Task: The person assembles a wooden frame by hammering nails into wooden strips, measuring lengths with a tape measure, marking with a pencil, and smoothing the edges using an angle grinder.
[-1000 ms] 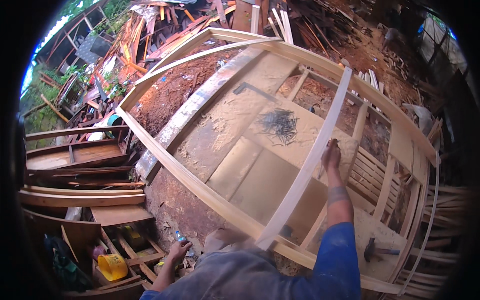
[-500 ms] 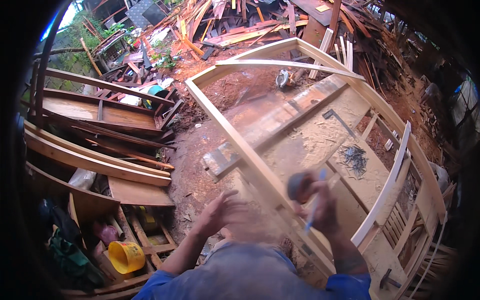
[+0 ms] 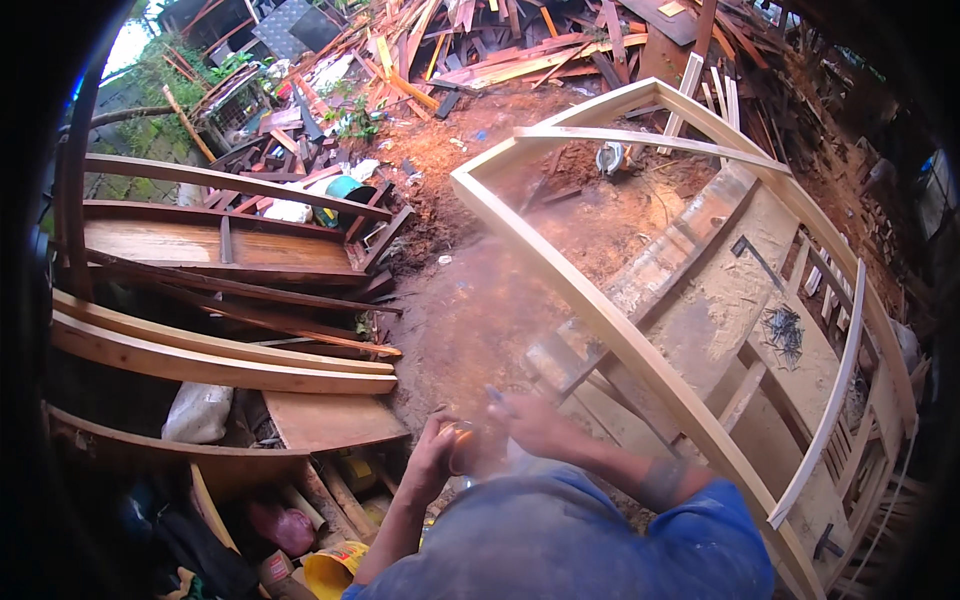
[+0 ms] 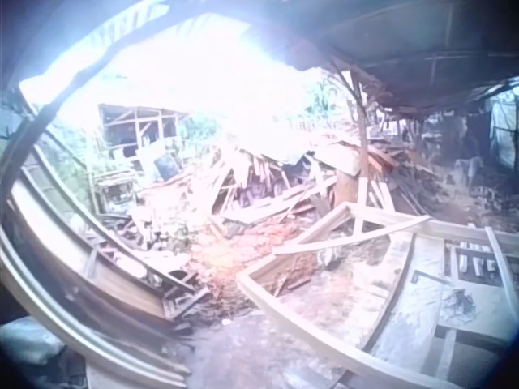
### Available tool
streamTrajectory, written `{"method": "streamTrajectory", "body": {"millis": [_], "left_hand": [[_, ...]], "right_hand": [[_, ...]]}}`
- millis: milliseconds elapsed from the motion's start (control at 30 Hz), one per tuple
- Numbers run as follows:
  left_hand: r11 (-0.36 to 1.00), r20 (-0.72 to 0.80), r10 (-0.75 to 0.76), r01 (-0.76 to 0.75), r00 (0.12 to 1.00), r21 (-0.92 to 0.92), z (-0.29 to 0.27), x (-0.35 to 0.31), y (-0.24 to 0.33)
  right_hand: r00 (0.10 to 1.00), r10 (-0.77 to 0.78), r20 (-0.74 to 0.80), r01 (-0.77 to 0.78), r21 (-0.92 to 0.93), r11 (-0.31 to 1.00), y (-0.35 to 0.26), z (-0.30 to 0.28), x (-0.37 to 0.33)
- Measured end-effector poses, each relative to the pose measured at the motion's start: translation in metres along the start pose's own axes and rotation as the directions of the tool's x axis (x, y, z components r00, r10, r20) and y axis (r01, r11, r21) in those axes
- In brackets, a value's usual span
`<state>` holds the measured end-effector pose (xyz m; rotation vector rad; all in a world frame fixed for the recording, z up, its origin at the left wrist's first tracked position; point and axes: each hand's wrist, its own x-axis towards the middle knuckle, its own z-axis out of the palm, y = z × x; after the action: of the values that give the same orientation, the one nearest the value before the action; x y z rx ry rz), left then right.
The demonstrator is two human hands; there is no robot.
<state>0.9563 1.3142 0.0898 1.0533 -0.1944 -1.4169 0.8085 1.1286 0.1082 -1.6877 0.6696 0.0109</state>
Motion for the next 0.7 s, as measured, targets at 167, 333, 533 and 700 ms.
{"method": "streamTrajectory", "body": {"millis": [167, 333, 533, 700], "left_hand": [[0.796, -0.052, 0.155, -0.094, 0.987, 0.598, -0.001, 0.053, 0.061], [0.372, 0.248, 0.271, -0.339, 0.930, 0.864, -0.036, 0.137, 0.131], [0.241, -0.006, 0.186, -0.040, 0.983, 0.970, -0.091, 0.214, 0.202], [0.193, 0.005, -0.021, -0.001, 1.000, 0.981, -0.215, 0.222, 0.246]], "right_hand": [[0.979, 0.011, 0.203, -0.009, -0.015, 1.000, -0.009, -0.001, 0.094], [0.938, -0.076, 0.339, -0.016, 0.260, 0.966, -0.026, -0.036, 0.192], [0.996, 0.087, 0.021, -0.088, 0.355, 0.931, -0.066, -0.178, 0.256], [0.873, 0.190, -0.449, 0.159, 0.630, 0.760, -0.038, -0.387, 0.204]]}}
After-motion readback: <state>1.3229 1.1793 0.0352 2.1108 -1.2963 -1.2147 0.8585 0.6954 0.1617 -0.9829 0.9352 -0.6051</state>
